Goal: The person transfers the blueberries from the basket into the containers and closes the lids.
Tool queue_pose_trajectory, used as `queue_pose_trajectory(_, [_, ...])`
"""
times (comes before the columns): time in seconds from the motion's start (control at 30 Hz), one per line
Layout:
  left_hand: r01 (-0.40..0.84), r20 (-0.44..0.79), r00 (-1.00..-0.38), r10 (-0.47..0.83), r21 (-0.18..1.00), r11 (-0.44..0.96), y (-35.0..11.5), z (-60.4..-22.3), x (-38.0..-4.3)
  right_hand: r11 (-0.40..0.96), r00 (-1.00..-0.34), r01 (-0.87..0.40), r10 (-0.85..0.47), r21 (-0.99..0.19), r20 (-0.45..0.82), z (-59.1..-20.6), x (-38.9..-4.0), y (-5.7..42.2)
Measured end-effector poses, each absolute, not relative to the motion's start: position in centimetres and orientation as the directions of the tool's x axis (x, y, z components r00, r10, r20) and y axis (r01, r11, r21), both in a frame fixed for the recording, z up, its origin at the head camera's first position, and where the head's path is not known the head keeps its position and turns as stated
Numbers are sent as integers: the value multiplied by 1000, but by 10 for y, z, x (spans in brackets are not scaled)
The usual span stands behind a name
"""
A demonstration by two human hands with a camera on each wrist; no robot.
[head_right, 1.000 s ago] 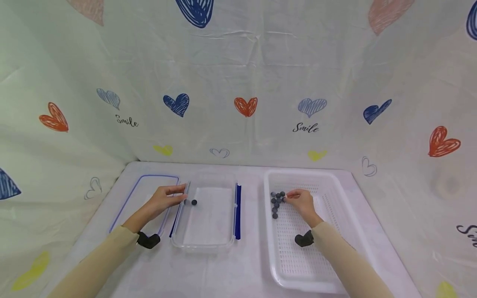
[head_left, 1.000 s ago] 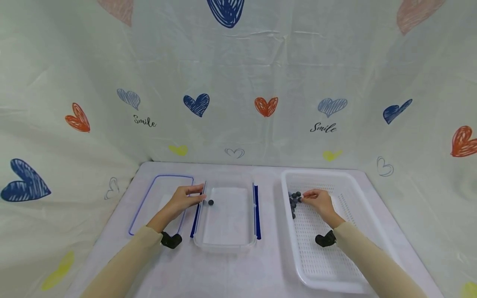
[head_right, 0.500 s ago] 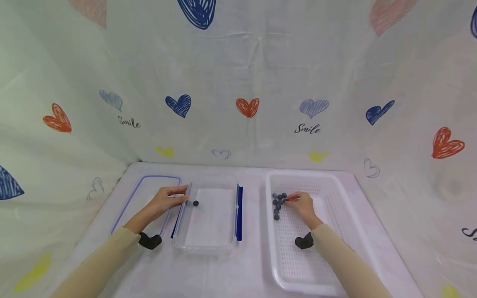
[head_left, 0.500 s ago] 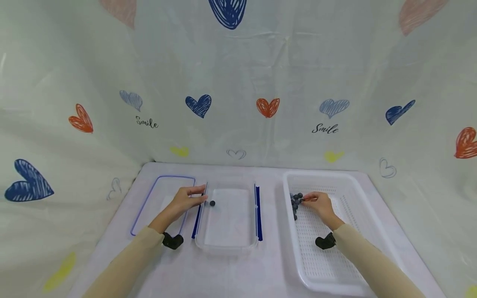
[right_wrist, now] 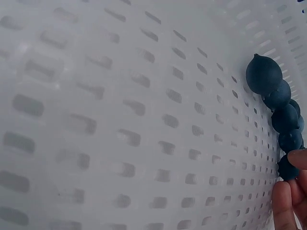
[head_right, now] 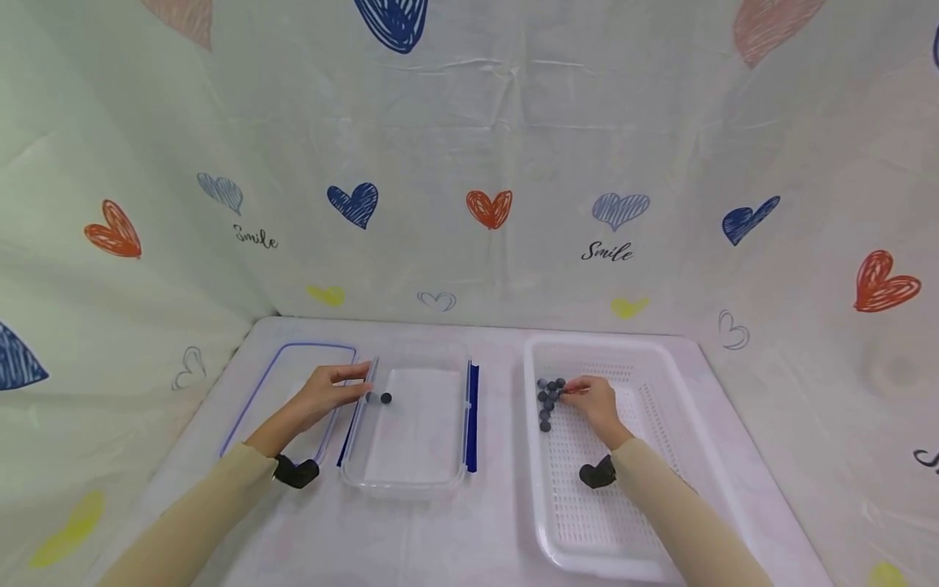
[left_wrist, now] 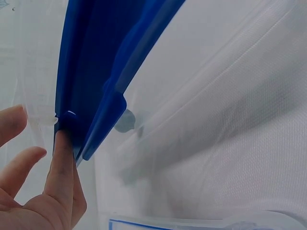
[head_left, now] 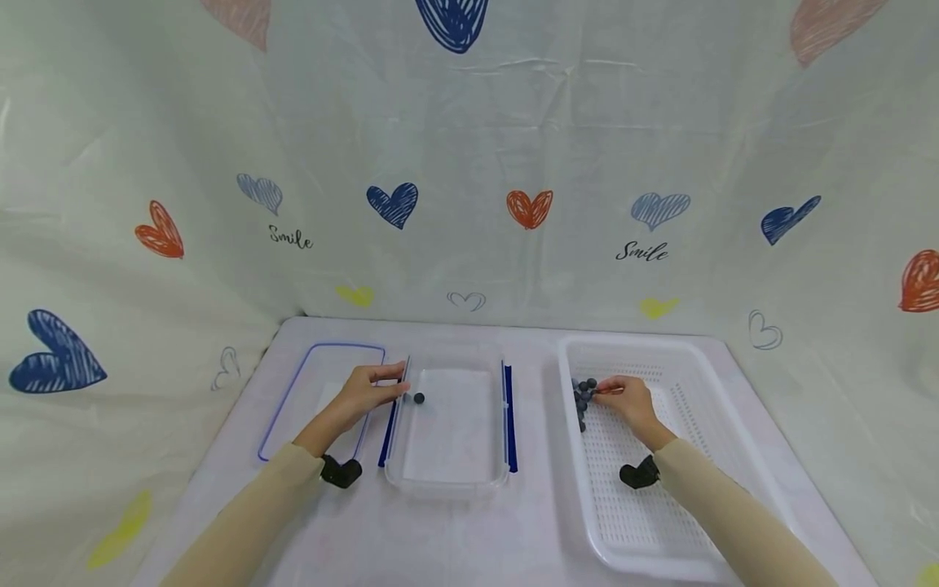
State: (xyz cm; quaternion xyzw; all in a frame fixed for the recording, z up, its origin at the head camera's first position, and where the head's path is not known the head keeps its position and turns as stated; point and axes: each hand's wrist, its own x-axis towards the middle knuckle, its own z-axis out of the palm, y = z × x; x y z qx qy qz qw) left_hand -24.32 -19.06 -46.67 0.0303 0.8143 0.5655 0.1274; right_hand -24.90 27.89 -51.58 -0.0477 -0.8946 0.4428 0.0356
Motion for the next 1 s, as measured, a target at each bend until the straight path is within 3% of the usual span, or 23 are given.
queue_pose_trajectory(0.53, [-84, -164, -966, 198, 929, 360, -193, -470, -244, 626, -988, 101, 152, -774, -7, -511, -246, 287])
queue_pose_trajectory(1.0, [-102, -173, -964, 203, 942, 318, -194, -472, -246, 606, -992, 84, 127, -791, -7, -482, -242, 300])
